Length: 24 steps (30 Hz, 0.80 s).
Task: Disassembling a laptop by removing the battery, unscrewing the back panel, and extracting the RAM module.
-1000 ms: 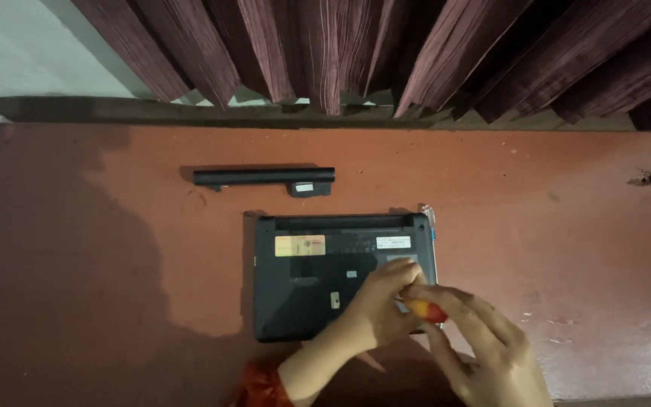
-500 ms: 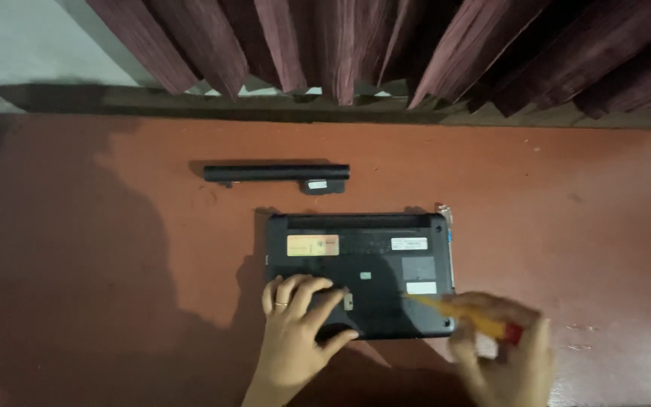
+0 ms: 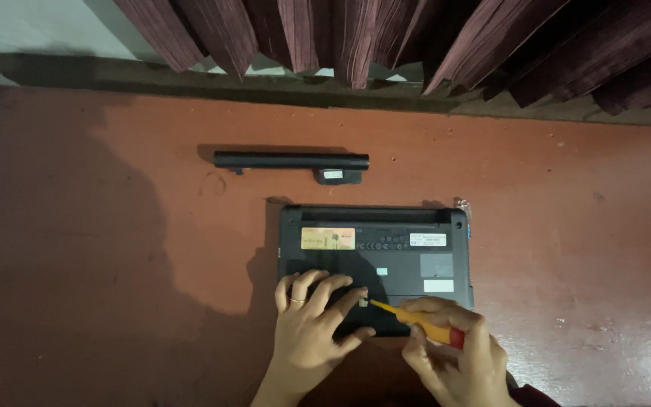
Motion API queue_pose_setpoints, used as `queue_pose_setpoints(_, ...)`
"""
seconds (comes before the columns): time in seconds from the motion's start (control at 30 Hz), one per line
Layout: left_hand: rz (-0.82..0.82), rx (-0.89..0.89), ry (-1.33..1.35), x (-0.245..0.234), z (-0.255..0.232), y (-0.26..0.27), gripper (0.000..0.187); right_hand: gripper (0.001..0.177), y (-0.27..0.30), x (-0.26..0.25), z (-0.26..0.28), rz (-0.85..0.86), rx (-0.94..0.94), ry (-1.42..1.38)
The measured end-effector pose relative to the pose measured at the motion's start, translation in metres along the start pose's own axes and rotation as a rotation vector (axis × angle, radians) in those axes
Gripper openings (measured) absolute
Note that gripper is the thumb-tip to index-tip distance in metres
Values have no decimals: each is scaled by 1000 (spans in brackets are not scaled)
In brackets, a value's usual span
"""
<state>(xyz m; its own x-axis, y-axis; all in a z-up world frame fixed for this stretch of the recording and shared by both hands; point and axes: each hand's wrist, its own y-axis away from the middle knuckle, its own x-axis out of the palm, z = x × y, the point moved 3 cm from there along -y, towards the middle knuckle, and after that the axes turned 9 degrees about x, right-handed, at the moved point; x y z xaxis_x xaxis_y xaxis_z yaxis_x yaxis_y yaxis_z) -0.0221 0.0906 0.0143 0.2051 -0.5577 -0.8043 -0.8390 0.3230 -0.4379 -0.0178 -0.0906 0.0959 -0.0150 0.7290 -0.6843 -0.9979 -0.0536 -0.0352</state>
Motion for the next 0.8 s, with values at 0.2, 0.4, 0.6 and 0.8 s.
queue_pose_setpoints(0.2,22,-18,23,-1,0,-1,44,32,-4,0,8,1,-252,229)
queue_pose_setpoints(0.4,118,-43,253,-27,6,-20,29,36,-27,-7,42,80,-476,431)
queue_pose_setpoints(0.6,246,152,1002,-46,0,-49,31,35,-51,-24,84,807,-603,33)
queue_pose_setpoints(0.8,215,100,970,-29,-5,-55,8,36,-51,-31,74,776,-547,-75)
